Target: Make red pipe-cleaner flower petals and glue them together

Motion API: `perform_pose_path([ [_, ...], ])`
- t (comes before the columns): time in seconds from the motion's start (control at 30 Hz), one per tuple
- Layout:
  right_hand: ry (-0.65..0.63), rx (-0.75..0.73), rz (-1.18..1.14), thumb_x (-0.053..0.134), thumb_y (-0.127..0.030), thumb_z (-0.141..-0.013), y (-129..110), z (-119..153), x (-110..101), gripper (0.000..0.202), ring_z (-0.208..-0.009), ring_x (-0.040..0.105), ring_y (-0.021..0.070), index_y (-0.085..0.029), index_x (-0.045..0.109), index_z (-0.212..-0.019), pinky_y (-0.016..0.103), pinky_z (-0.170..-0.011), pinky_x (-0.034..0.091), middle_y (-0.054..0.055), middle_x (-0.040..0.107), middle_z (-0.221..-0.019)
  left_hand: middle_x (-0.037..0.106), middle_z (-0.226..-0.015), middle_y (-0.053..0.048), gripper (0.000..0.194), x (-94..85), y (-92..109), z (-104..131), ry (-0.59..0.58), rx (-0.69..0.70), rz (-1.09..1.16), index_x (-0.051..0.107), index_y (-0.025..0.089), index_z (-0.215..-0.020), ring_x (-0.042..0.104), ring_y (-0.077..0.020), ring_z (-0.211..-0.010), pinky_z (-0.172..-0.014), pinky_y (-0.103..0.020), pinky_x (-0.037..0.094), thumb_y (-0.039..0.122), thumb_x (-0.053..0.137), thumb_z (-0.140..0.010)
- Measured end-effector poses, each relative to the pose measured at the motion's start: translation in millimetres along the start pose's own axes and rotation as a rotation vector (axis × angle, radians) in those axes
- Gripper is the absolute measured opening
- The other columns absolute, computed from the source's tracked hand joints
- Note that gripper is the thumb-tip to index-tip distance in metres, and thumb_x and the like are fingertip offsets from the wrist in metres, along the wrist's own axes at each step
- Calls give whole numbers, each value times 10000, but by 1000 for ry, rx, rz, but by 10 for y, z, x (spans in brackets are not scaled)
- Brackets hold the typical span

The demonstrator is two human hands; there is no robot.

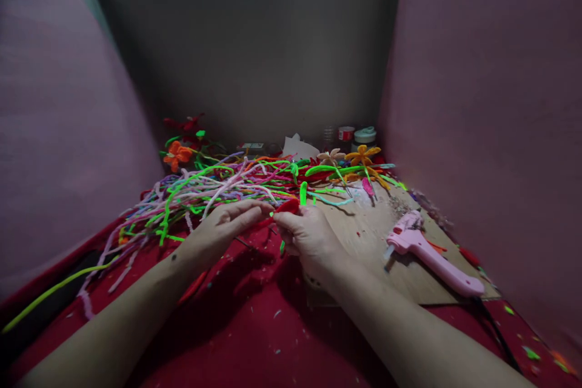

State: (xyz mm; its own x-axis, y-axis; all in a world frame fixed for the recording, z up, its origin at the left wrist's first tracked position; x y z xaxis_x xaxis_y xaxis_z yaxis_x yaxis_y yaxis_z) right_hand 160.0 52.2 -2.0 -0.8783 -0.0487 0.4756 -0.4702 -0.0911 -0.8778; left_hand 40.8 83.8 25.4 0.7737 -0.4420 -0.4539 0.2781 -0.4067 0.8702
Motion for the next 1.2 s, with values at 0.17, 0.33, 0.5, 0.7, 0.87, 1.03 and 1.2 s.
perform_pose_path([
  [0.17,-55,-159,263,603,-221,-683,-104,38,69,110,-434,402,62,-155,551,-613,206,-448,324,-42,527,-510,629,-624,-87,374,116,-223,70,-371,-391,578,622,76,-830,522,-100,-462,-419,-193,365,419,472,-839],
  [0.33,-103,-329,500,562,-242,-748,-122,30,71,150,-589,505,111,-150,594,-633,241,-605,408,-3,585,-594,436,-421,37,220,168,-227,117,-479,-408,794,612,88,-775,343,-53,-351,-375,-179,331,290,532,-812],
  [0.5,-119,-337,625,587,-249,-744,-154,40,60,121,-621,527,122,-155,630,-682,233,-602,412,7,616,-646,408,-419,49,183,154,-186,121,-451,-394,820,576,104,-753,305,-53,-358,-370,-178,301,275,536,-801],
  [0.7,-6,-329,626,601,-287,-735,-89,5,-5,175,-592,484,118,-146,598,-632,229,-563,388,5,563,-607,469,-554,20,171,143,-162,89,-296,-172,84,523,141,-780,394,-83,-465,-463,-209,351,279,437,-832],
  [0.87,125,-28,166,640,-346,-688,175,-64,-106,293,-410,254,48,-178,423,-585,191,-386,196,-82,327,-466,608,-824,-126,267,290,18,152,74,286,-927,567,114,-892,536,-219,-765,-699,-370,439,111,305,-841],
  [1.03,113,7,79,680,-336,-653,171,-99,-140,316,-397,222,36,-175,413,-597,192,-387,142,-91,325,-452,637,-709,-88,385,201,-38,86,5,-22,-196,587,116,-803,550,-151,-597,-556,-260,438,368,312,-898],
  [1.2,99,-121,264,652,-365,-697,52,-100,-173,266,-428,310,56,-149,510,-632,199,-413,228,-57,425,-483,646,-574,-94,374,231,-237,71,-289,-458,701,619,48,-806,500,-96,-381,-359,-185,344,360,418,-851],
])
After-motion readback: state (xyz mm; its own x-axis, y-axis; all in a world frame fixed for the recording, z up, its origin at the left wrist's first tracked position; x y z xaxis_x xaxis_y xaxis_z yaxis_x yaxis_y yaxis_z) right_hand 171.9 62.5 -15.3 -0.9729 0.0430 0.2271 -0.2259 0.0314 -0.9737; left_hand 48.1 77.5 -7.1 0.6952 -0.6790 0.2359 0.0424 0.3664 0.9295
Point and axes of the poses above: each hand's wrist, its own z-axis away from the middle knuckle, its own x-axis out of the palm, y = z × x, the point moved 5 cm from there along -z, towards the middle knuckle
